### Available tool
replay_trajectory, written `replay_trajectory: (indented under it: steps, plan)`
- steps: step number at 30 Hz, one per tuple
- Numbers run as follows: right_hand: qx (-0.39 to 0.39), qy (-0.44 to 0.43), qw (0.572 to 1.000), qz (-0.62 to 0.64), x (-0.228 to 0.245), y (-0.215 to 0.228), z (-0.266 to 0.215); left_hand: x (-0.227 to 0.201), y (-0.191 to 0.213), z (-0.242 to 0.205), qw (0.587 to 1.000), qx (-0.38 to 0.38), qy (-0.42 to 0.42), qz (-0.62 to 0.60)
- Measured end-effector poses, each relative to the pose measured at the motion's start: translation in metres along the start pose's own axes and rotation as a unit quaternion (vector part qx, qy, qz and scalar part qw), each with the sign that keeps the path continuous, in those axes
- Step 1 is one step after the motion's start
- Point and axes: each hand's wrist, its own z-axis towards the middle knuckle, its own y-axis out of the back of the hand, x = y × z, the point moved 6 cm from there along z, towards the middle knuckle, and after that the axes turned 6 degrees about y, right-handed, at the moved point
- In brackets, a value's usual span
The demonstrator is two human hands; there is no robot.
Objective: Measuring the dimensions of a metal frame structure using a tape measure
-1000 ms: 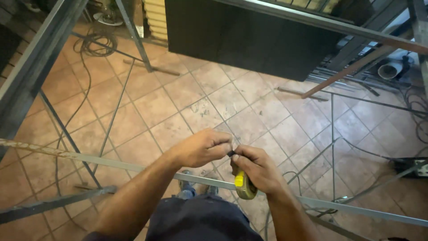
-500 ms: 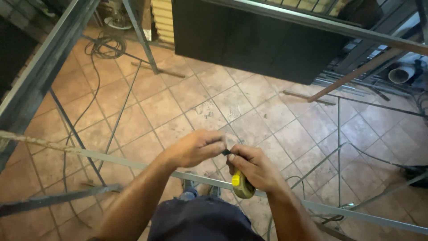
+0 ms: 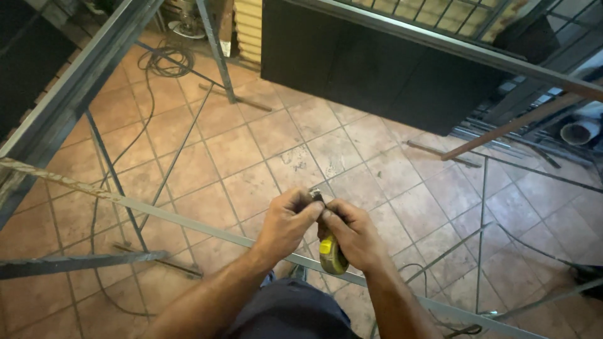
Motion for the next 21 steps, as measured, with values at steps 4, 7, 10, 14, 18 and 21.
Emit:
replay_trajectory:
  steps: [4,7,10,14,18,21]
  plan:
    - [0.033,-0.054,0.997,0.046,-0.027,0.003,-0.018,-0.028,0.026,0.004,0.992,-0.078,0.049,0.083]
    - [0.033,-0.063,0.997,0.015,-0.044,0.027,-0.045,-0.039,0.057,0.021,0.985,-0.146,0.091,0.002]
    - [0.012,-0.117,0.991,0.065,-0.089,0.047,-0.074,-0.066,0.051,0.013,0.979,-0.15,0.137,0.013]
    - [0.009,-0.067,0.993,0.099,-0.079,0.027,-0.053,-0.056,0.017,-0.007,0.962,-0.103,0.226,0.115]
    - [0.008,-0.092,0.991,0.101,-0.087,0.019,-0.03,-0.007,0.002,0.004,0.943,-0.01,0.268,0.196]
    - [0.003,-0.114,0.993,0.034,-0.149,0.037,-0.055,0.03,0.052,0.071,0.945,-0.057,0.225,0.232]
